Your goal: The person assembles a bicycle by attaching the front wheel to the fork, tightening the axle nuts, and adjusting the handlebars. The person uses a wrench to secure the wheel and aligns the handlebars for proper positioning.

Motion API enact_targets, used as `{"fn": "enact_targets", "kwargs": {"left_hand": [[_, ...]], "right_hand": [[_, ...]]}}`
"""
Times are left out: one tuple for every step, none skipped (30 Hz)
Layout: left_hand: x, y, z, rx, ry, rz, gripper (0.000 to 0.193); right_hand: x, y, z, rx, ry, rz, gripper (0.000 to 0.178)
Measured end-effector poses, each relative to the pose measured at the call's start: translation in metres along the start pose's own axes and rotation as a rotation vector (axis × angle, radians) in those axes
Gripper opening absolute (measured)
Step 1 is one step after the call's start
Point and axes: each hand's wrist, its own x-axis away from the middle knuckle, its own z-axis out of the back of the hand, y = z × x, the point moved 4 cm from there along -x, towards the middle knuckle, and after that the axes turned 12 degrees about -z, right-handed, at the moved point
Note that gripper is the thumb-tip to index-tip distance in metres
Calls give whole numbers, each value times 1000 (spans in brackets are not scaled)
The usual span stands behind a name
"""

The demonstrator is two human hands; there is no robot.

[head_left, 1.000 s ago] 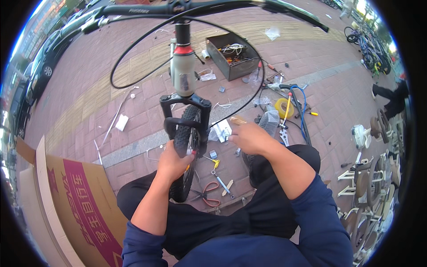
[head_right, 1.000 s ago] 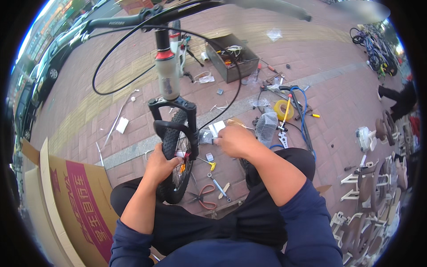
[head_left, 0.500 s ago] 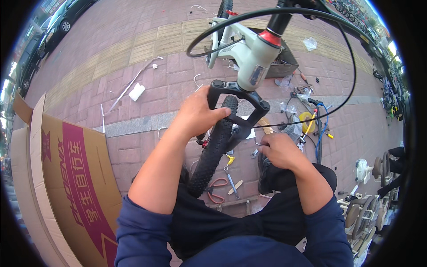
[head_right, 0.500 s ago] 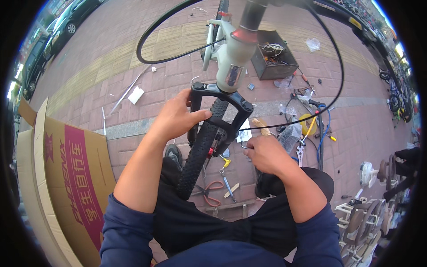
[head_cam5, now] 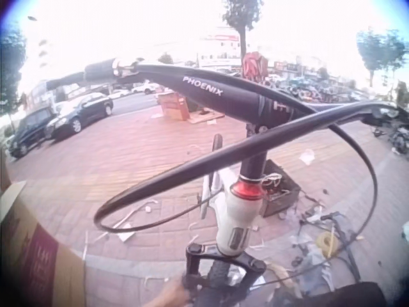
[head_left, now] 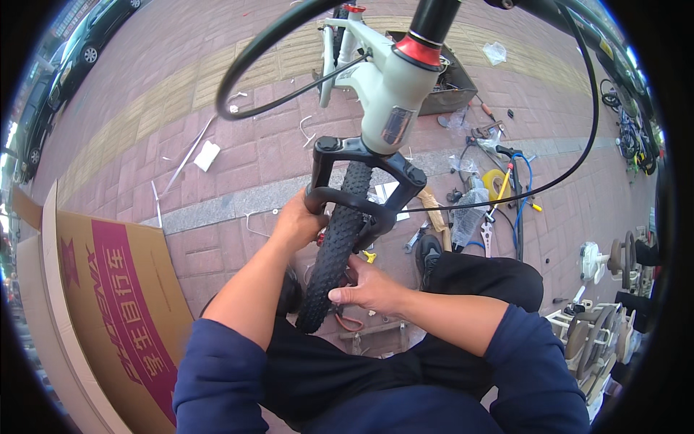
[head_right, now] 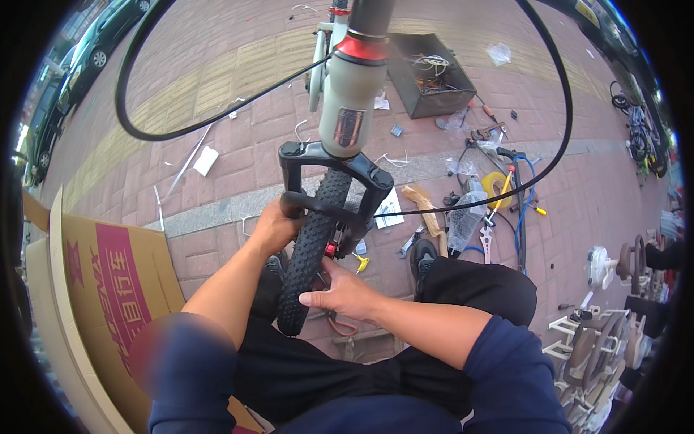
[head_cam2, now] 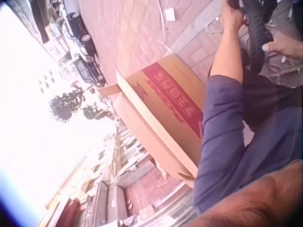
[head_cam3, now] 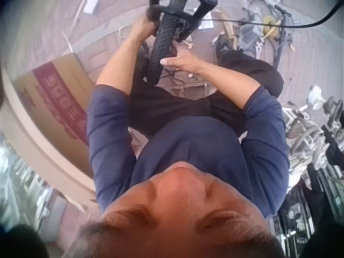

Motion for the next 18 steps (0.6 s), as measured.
{"fn": "enact_targets", "kwargs": {"left_hand": [[-1, -8, -4, 36, 91, 30, 40], [-1, -6, -7, 116, 144, 32, 34], [-3, -5, -10, 115, 130, 28, 34], [-4, -3, -12, 115, 118, 24, 34], [-4, 0, -12, 112, 108, 23, 34], [-4, 0, -14, 125, 113, 26, 34], [-5, 0, -16, 137, 118, 28, 35], [-2, -2, -19, 149, 127, 40, 35], [-4, 6, -25, 164, 123, 26, 35], [-5, 14, -31, 178, 118, 11, 36], [-4, 25, -36, 189, 113, -4, 37], [-3, 36, -40, 218, 117, 17, 37], [-3, 39, -44, 214, 101, 37, 37], [-3, 39, -45, 210, 95, 59, 38], [-3, 40, -45, 203, 91, 79, 38], [-1, 41, -44, 216, 84, 64, 37], [-1, 36, -43, 227, 99, 39, 36], [-1, 28, -43, 236, 113, 18, 36]], "right_hand": [[-3, 1, 0, 13, -21, -19, 79], [-6, 4, 2, 20, -34, -47, 78], [-7, 7, 4, 28, -48, -74, 77], [-2, 16, 6, 144, -25, -103, 76], [6, 21, 2, 260, -7, -133, 75], [10, 24, -1, 377, 11, -163, 74], [19, 28, -5, 833, -73, -225, 75], [29, 21, -13, 1289, -172, -283, 75], [36, 36, -13, 1379, -179, -410, 54], [45, 55, -15, 1465, -186, -539, 36], [53, 70, -13, 1528, -250, -565, 37], [63, 85, -9, 1583, -312, -600, 38], [71, 97, -5, 1636, -375, -635, 40], [74, 84, -6, 1594, -308, -656, 26], [76, 67, -6, 1580, -313, -632, 27], [78, 49, -3, 1566, -318, -608, 27], [78, 36, -1, 1548, -316, -582, 28], [76, 30, 3, 1556, -221, -598, 27]]}}
